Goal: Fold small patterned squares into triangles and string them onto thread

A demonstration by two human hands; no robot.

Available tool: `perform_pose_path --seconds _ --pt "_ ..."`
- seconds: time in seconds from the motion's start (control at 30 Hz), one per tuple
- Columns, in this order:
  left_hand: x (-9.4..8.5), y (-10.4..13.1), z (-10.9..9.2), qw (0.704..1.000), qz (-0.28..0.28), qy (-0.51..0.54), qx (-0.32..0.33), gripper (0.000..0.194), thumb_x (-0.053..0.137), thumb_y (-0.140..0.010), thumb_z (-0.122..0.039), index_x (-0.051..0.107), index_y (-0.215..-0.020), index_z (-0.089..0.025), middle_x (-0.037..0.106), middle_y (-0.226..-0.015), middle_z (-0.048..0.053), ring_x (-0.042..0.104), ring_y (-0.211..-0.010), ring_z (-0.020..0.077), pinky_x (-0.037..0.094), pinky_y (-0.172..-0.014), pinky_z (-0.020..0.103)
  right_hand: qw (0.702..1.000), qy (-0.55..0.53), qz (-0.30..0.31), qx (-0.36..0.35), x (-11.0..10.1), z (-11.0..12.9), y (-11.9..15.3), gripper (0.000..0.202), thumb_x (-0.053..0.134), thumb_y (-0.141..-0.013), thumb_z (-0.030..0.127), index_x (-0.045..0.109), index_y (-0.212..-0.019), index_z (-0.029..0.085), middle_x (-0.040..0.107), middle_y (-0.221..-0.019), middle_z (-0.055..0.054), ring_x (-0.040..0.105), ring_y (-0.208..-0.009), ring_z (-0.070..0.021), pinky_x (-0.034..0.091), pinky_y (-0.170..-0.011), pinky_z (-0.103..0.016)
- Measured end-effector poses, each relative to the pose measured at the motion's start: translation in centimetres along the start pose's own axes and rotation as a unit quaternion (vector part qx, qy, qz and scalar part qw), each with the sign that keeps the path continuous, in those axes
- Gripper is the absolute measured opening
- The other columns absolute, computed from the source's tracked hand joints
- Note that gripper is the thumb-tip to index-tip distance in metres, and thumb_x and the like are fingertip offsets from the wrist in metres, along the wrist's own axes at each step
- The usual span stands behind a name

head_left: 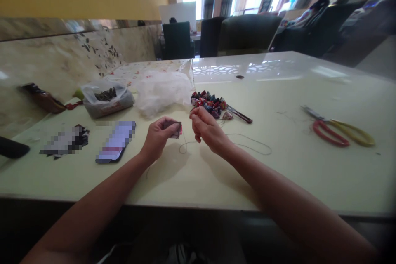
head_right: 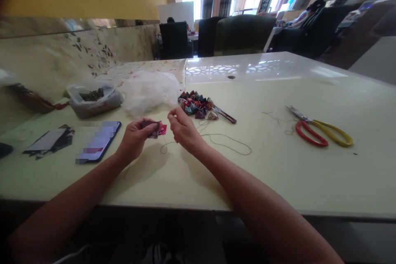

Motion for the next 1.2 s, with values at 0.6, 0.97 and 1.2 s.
perform_pose_path --seconds 0.6,0.97,1.2 --pt "-0.05 -0.02 -0.12 1.0 -0.005 -0.011 0.009 0.031 0.087 -0.069 -0.038 0.072 -0.084 -0.014 0.073 -0.07 0.003 0.066 -0.061 0.0122 0.057 -0.063 0.025 0.973 0.184 -0.025 -0.134 -0.06 0.26 0.18 0.013 0.065 -0.089 0.025 0.068 -0.077 0.019 0.059 -0.069 0.001 0.05 -0.068 -0.0129 0.037 -0.068 -0.028" --pt "-0.03 0.05 -0.27 0.999 -0.014 -0.025 0.022 0.031 0.086 -0.069 -0.037 0.072 -0.084 -0.014 0.073 -0.07 0.002 0.067 -0.061 0.0132 0.059 -0.063 0.027 0.955 0.241 -0.036 -0.17 -0.12 0.39 0.12 0.013 0.062 -0.089 0.016 0.066 -0.076 0.019 0.057 -0.077 -0.001 0.052 -0.073 -0.0141 0.039 -0.071 -0.028" --pt "-0.09 0.09 -0.18 0.999 -0.008 -0.031 0.027 0.03 0.086 -0.07 -0.037 0.073 -0.085 -0.015 0.073 -0.07 0.002 0.067 -0.061 0.0128 0.059 -0.063 0.025 0.952 0.253 -0.031 -0.168 -0.06 0.5 0.27 0.015 0.063 -0.09 0.017 0.066 -0.075 0.018 0.059 -0.076 -0.002 0.052 -0.071 -0.0138 0.037 -0.069 -0.028"
Point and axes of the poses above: each hand's wrist, its own y-axis away from the middle knuckle, its own x-axis out of the palm, z = x × y, the point moved 1 cm from there along -y, towards the middle knuckle
